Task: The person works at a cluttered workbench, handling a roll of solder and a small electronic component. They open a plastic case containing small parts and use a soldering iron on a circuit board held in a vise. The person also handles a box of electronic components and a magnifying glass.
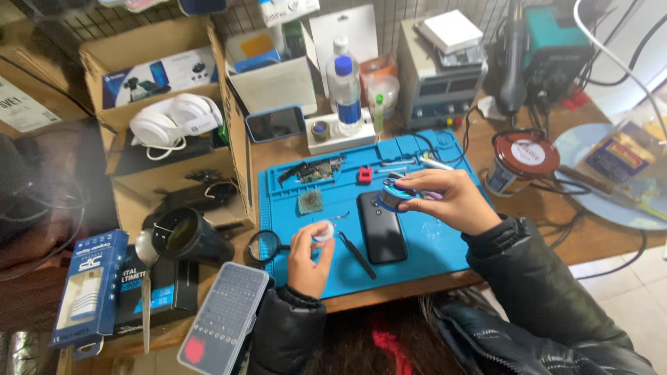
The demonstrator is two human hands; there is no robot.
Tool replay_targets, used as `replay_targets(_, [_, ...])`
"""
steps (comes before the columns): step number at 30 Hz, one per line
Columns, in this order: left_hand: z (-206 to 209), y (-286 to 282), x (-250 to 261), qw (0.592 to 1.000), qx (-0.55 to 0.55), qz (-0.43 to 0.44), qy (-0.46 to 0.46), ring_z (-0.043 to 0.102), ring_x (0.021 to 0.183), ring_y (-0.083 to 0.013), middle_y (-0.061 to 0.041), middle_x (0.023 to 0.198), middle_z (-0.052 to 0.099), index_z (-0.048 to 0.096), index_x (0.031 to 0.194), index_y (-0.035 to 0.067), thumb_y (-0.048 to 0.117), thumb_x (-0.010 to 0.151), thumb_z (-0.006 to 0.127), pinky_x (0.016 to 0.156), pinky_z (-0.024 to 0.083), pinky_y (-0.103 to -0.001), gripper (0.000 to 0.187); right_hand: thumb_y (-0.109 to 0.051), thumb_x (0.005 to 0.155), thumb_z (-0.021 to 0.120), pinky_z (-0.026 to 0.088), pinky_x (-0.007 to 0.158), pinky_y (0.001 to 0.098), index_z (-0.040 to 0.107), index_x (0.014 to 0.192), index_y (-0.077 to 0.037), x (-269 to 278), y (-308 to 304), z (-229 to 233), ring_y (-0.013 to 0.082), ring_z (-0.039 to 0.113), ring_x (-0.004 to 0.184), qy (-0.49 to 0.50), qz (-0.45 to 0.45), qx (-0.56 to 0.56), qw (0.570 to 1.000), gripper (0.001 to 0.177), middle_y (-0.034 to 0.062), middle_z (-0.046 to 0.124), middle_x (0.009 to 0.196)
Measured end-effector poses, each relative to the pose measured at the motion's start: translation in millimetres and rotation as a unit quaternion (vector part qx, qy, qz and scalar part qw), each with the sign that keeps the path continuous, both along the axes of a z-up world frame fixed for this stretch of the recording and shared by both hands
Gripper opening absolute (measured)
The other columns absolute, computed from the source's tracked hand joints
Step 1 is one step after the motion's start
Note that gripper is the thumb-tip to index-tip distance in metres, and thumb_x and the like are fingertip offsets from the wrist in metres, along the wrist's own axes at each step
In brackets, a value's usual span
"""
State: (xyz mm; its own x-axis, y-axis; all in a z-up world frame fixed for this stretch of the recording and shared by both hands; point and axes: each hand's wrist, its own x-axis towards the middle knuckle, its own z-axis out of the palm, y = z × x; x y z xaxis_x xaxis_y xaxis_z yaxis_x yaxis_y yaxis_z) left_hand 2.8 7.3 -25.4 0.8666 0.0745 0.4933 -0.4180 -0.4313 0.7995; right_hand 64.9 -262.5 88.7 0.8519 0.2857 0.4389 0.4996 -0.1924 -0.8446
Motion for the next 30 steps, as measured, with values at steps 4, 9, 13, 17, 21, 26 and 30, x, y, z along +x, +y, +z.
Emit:
replay_targets(4, [11, 1, -5, 0.998, 0.009, -0.018, 0.061, 0.057, 0.103, -0.0244, -0.007, 0.111, 0.058, 0.061, 0.109, 0.007, 0.014, 0.092, 0.063, 0.077, 0.062, -0.028, 0.018, -0.003, 0.068, 0.083, 0.059, 0.077, 0.0423, 0.075, 0.099, -0.002, 16, 16, 14, 0.0367, 0.071, 0.094, -0.004, 0.006, -0.048, 0.999, 0.033, 0.0229, 0.074, 0.098])
replay_targets(9, [16, 0, -8, 0.997, 0.020, -0.030, 0.073, 0.056, 0.109, -0.0250, -0.004, 0.112, 0.055, 0.059, 0.107, 0.009, 0.014, 0.097, 0.057, 0.080, 0.061, -0.030, 0.012, -0.007, 0.070, 0.083, 0.059, 0.075, 0.0440, 0.076, 0.099, -0.001, 56, 48, 14, 0.0374, 0.072, 0.083, 0.019, 0.035, -0.076, 0.996, 0.030, 0.0227, 0.073, 0.091])
replay_targets(13, [18, -1, -8, 0.998, 0.004, -0.014, 0.054, 0.059, 0.105, -0.0216, -0.006, 0.114, 0.062, 0.064, 0.103, 0.013, 0.018, 0.092, 0.060, 0.075, 0.060, -0.031, 0.014, -0.028, 0.081, 0.078, 0.052, 0.066, 0.0409, 0.072, 0.104, -0.003, 113, 86, -2, 0.0279, 0.063, 0.076, -0.205, -0.039, -0.270, 0.940, 0.034, 0.0128, 0.067, 0.091])
replay_targets(17, [22, 0, -9, 0.998, -0.005, -0.023, 0.064, 0.059, 0.107, -0.0219, -0.006, 0.115, 0.062, 0.064, 0.103, 0.014, 0.020, 0.093, 0.058, 0.075, 0.059, -0.031, 0.013, -0.023, 0.078, 0.076, 0.050, 0.074, 0.0466, 0.056, 0.117, -0.002, 164, 129, -21, 0.0376, 0.058, 0.091, -0.219, -0.044, -0.289, 0.931, 0.048, 0.0172, 0.055, 0.106])
replay_targets(21, [22, 1, -8, 0.999, -0.002, -0.016, 0.052, 0.060, 0.101, -0.0191, -0.006, 0.111, 0.065, 0.066, 0.099, 0.012, 0.018, 0.090, 0.061, 0.071, 0.060, -0.028, 0.012, -0.015, 0.077, 0.071, 0.047, 0.074, 0.0501, 0.046, 0.128, 0.000, 199, 158, -32, 0.0462, 0.055, 0.089, -0.187, -0.052, -0.284, 0.939, 0.059, 0.0213, 0.047, 0.111])
replay_targets(26, [23, 1, -9, 0.999, -0.005, -0.021, 0.024, 0.060, 0.099, -0.0184, -0.006, 0.107, 0.065, 0.066, 0.097, 0.012, 0.017, 0.088, 0.062, 0.069, 0.060, -0.026, 0.011, -0.007, 0.071, 0.069, 0.055, 0.053, 0.0450, 0.055, 0.104, 0.000, 224, 186, -31, 0.0363, 0.062, 0.071, -0.233, -0.119, -0.472, 0.842, 0.036, 0.0197, 0.046, 0.104])
replay_targets(30, [16, 3, -9, 0.998, 0.015, -0.029, 0.056, 0.057, 0.105, -0.0227, -0.007, 0.114, 0.061, 0.064, 0.102, 0.012, 0.023, 0.092, 0.060, 0.074, 0.060, -0.030, 0.015, -0.009, 0.076, 0.073, 0.058, 0.064, 0.0400, 0.066, 0.101, -0.006, 266, 202, -51, 0.0281, 0.063, 0.068, -0.153, -0.142, -0.570, 0.795, 0.026, 0.0151, 0.049, 0.108])
